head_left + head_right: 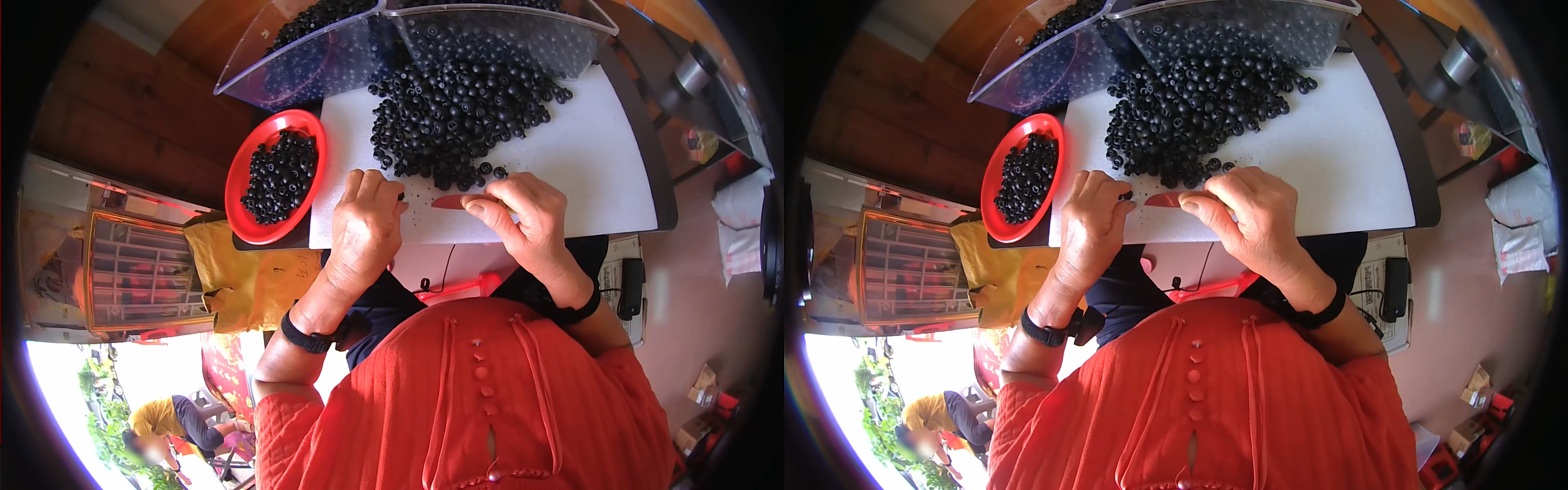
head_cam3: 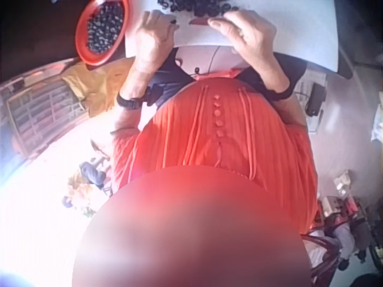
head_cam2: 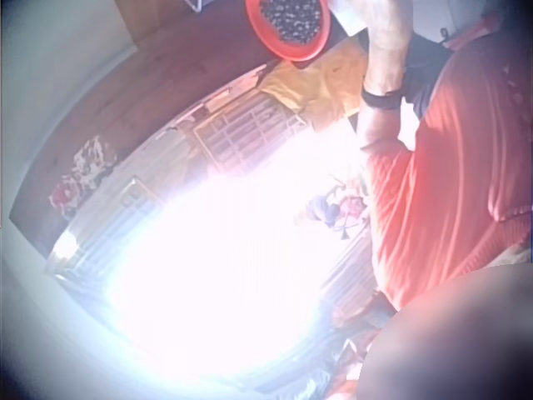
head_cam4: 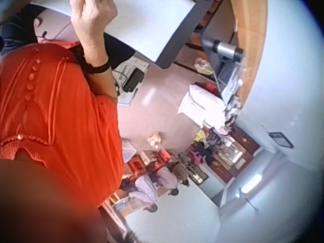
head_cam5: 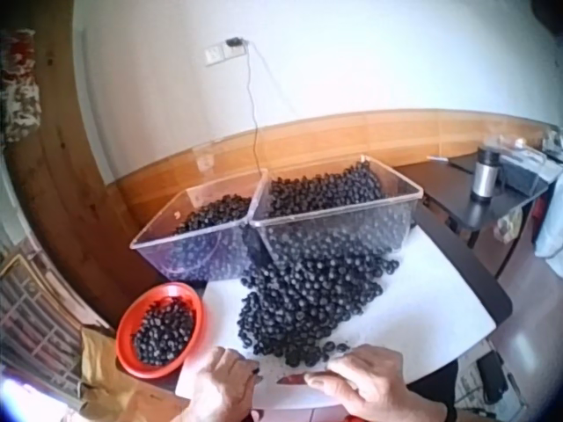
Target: The person is using a small knife to process dark berries on a cutting board, likely removing seeds or pits.
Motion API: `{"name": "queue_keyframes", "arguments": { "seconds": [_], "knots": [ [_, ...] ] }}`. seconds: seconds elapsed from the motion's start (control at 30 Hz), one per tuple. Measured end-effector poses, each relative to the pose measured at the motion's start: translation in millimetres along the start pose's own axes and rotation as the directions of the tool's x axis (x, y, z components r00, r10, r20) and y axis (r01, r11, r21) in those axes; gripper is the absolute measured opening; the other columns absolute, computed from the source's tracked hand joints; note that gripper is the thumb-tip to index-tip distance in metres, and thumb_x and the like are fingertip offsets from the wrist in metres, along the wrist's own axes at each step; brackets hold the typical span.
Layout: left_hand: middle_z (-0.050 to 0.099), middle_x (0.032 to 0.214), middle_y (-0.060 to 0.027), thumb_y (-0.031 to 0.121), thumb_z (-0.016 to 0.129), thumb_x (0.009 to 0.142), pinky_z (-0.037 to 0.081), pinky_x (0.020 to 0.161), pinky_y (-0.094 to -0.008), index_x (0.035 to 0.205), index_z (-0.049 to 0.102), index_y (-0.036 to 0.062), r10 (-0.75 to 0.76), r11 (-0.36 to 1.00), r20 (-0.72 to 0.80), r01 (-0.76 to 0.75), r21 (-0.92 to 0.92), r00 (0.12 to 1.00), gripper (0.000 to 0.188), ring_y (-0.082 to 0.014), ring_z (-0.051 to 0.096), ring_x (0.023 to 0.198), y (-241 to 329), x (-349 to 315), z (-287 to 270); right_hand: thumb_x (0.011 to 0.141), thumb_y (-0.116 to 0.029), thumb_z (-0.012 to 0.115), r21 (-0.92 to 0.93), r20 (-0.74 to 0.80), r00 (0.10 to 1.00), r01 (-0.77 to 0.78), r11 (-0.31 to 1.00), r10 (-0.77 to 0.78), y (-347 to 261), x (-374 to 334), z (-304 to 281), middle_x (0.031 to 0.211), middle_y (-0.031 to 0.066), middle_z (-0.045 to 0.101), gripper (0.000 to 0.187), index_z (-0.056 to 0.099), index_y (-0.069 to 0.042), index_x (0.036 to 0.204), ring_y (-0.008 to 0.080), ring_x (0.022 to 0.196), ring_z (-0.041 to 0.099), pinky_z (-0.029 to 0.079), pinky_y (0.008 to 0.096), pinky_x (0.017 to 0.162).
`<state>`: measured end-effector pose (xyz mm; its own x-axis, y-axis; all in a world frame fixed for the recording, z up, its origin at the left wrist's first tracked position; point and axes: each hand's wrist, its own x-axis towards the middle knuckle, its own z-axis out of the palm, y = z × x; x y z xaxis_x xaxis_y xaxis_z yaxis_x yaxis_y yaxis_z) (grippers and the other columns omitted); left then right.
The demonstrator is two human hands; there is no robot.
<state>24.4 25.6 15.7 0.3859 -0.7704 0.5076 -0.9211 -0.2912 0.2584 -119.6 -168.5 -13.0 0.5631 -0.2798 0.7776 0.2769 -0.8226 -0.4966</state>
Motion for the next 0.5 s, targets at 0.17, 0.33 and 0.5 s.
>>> {"name": "queue_keyframes", "arguments": {
  "seconds": [0.17, 0.33, 0.5],
  "knots": [
    [0.063, 0.094, -0.0139, -0.003, 0.076, 0.077, 0.054, 0.078, -0.0449, 0.098, 0.070, 0.0002, 0.019, 0.994, 0.070, -0.027, 0.103, 0.997, 0.022, -0.0364, 0.062, 0.093, -6, 4, 4, 0.083, -0.017, 0.088, -0.018, 0.024, 1.000, -0.015, 1.000, 0.015, -2, 2, 0, 0.065, 0.0038, 0.063, 0.024, 0.066, -0.007, 0.078, 0.0220, 0.056, 0.059, 0.044, 0.0355, 0.051],
    [0.065, 0.101, -0.0105, -0.003, 0.073, 0.088, 0.052, 0.074, -0.0361, 0.105, 0.073, -0.0014, -0.247, 0.799, 0.080, 0.250, -0.546, 0.966, 0.017, -0.0220, 0.063, 0.087, 0, -2, 0, 0.083, -0.014, 0.086, -0.006, 0.052, 0.997, -0.058, 0.998, 0.059, -1, 2, 0, 0.066, 0.0047, 0.064, 0.022, 0.067, -0.006, 0.078, 0.0222, 0.057, 0.060, 0.045, 0.0355, 0.051],
    [0.065, 0.091, -0.0020, 0.000, 0.063, 0.102, 0.048, 0.069, -0.0227, 0.119, 0.074, -0.0012, -0.427, 0.204, 0.358, 0.474, -0.857, 0.830, 0.020, -0.0086, 0.059, 0.072, 7, -8, 6, 0.086, -0.017, 0.085, 0.046, 0.046, 0.984, -0.172, 0.984, 0.170, -4, 4, 2, 0.067, 0.0062, 0.065, 0.022, 0.068, -0.005, 0.078, 0.0214, 0.056, 0.061, 0.045, 0.0352, 0.051]
  ]
}}
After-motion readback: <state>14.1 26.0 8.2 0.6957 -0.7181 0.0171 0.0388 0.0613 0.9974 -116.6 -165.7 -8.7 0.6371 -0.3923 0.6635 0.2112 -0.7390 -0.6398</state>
